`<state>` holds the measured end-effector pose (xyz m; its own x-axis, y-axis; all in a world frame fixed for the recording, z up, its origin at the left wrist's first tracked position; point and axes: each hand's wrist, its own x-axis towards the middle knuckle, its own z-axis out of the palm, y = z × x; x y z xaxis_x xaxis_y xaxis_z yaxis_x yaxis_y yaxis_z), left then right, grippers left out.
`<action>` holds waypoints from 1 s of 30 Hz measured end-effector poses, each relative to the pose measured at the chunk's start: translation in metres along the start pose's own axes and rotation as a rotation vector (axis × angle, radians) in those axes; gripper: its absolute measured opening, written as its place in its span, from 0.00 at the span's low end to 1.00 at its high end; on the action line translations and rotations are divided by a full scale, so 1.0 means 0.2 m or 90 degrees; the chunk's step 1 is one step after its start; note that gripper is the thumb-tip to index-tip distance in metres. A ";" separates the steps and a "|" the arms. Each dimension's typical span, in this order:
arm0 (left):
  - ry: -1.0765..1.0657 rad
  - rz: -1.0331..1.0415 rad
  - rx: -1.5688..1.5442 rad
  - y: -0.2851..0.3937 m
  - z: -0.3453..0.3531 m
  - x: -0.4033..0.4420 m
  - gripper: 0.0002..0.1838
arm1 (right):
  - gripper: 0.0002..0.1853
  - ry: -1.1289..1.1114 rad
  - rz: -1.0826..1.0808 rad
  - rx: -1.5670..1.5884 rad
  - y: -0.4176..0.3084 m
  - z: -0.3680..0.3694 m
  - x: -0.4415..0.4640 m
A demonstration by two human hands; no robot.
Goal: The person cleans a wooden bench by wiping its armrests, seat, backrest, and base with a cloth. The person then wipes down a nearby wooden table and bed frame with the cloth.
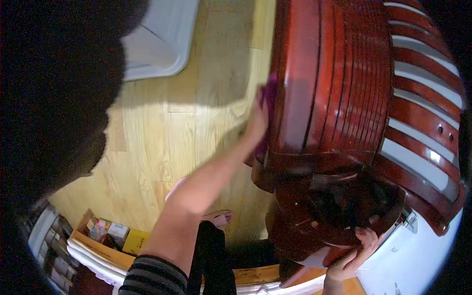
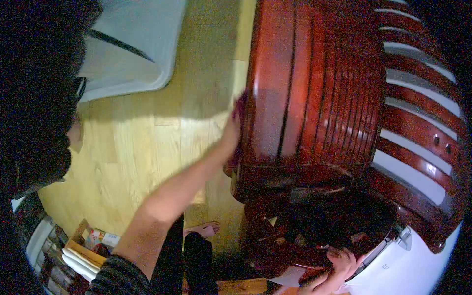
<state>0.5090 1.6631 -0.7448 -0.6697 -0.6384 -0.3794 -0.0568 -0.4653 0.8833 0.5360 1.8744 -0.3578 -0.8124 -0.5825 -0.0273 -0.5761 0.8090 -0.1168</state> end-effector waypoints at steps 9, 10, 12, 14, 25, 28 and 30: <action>-0.002 -0.237 0.150 0.23 -0.03 0.11 0.31 | 0.17 -0.006 0.007 -0.012 -0.04 -0.01 0.01; 0.031 -0.203 0.190 0.01 -0.06 0.02 0.29 | 0.17 -0.003 0.014 -0.039 -0.03 -0.01 0.01; -0.003 -0.158 0.355 -0.09 -0.18 -0.33 0.25 | 0.16 0.020 -0.018 -0.066 0.00 0.00 0.00; -0.276 -0.300 0.611 -0.01 -0.33 -0.53 0.21 | 0.16 0.070 -0.030 -0.059 0.02 0.03 0.00; -0.032 -0.488 0.350 0.49 -0.65 -1.65 0.19 | 0.12 0.361 -0.192 0.124 0.00 0.02 -0.19; -0.098 -0.394 0.266 0.55 -0.57 -1.85 0.19 | 0.15 0.235 -0.071 0.364 -0.31 0.19 -0.71; -0.124 -0.464 0.076 0.57 -0.52 -1.95 0.23 | 0.22 0.026 0.018 0.395 -0.45 0.28 -1.02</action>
<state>0.8399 1.7955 -0.5243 -0.5504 -0.0698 -0.8320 -0.6067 -0.6511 0.4560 0.7592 1.9156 -0.3974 -0.8363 -0.5483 -0.0027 -0.4044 0.6201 -0.6722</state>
